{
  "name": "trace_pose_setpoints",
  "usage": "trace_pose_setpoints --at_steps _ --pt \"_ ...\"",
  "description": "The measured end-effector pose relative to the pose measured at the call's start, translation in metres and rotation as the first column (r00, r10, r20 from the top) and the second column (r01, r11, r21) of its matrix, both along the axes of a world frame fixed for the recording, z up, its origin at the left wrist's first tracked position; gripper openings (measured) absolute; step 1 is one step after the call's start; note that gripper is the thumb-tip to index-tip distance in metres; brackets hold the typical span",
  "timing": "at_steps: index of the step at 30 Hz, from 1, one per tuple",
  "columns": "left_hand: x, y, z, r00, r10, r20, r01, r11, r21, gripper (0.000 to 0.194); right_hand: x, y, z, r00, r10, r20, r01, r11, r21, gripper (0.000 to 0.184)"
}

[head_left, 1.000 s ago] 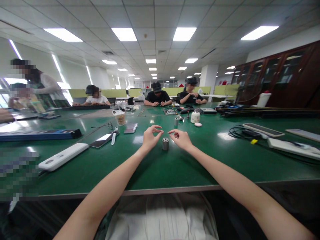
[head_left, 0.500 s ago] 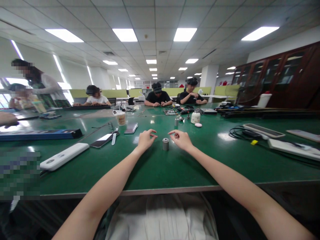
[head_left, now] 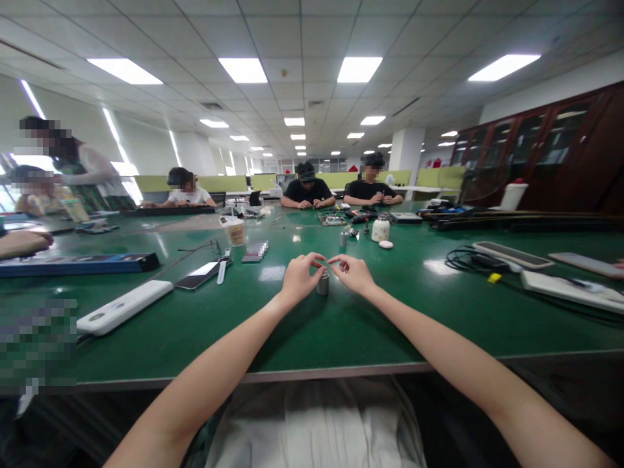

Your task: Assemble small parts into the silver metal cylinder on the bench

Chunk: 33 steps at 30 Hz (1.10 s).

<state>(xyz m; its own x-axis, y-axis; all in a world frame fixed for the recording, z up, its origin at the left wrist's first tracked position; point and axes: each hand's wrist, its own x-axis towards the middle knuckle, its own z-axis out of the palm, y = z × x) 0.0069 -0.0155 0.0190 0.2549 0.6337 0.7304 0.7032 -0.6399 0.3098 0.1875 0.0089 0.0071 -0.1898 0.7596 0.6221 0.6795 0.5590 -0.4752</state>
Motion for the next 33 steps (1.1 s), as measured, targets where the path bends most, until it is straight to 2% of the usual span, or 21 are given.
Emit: trace_pose_setpoints --at_steps 8,15,19,23,28,30,33 --pt "0.0 0.003 -0.005 0.999 -0.047 0.027 0.048 0.998 -0.047 0.019 -0.001 -0.001 0.0 1.0 0.005 0.0 -0.005 1.0 -0.017 0.022" --pt "0.002 -0.001 -0.002 0.999 -0.002 0.052 0.003 1.0 -0.017 0.028 -0.002 0.0 -0.001 0.999 0.051 0.016 -0.051 0.999 -0.007 0.025" --pt "0.002 -0.002 0.0 0.997 0.012 0.074 -0.011 1.0 -0.013 0.028 -0.004 0.004 -0.006 0.99 0.114 0.087 -0.114 0.993 0.002 0.029" --pt "0.002 -0.003 0.001 0.999 0.029 0.025 -0.03 0.999 0.012 0.023 -0.007 0.009 -0.008 0.989 0.133 0.058 -0.133 0.991 0.003 0.031" --pt "0.002 -0.004 0.002 0.998 0.056 -0.009 -0.055 0.998 0.043 0.021 -0.001 0.019 -0.004 0.999 0.048 -0.021 -0.047 0.997 0.054 0.032" --pt "0.002 -0.004 0.004 0.997 0.07 0.006 -0.071 0.996 0.054 0.023 0.009 0.025 -0.005 0.999 -0.033 -0.013 0.033 0.999 0.009 0.033" --pt "0.001 -0.004 0.005 0.996 0.091 0.019 -0.092 0.994 0.059 0.024 0.026 0.035 -0.011 0.982 -0.121 0.143 0.14 0.982 -0.128 0.033"
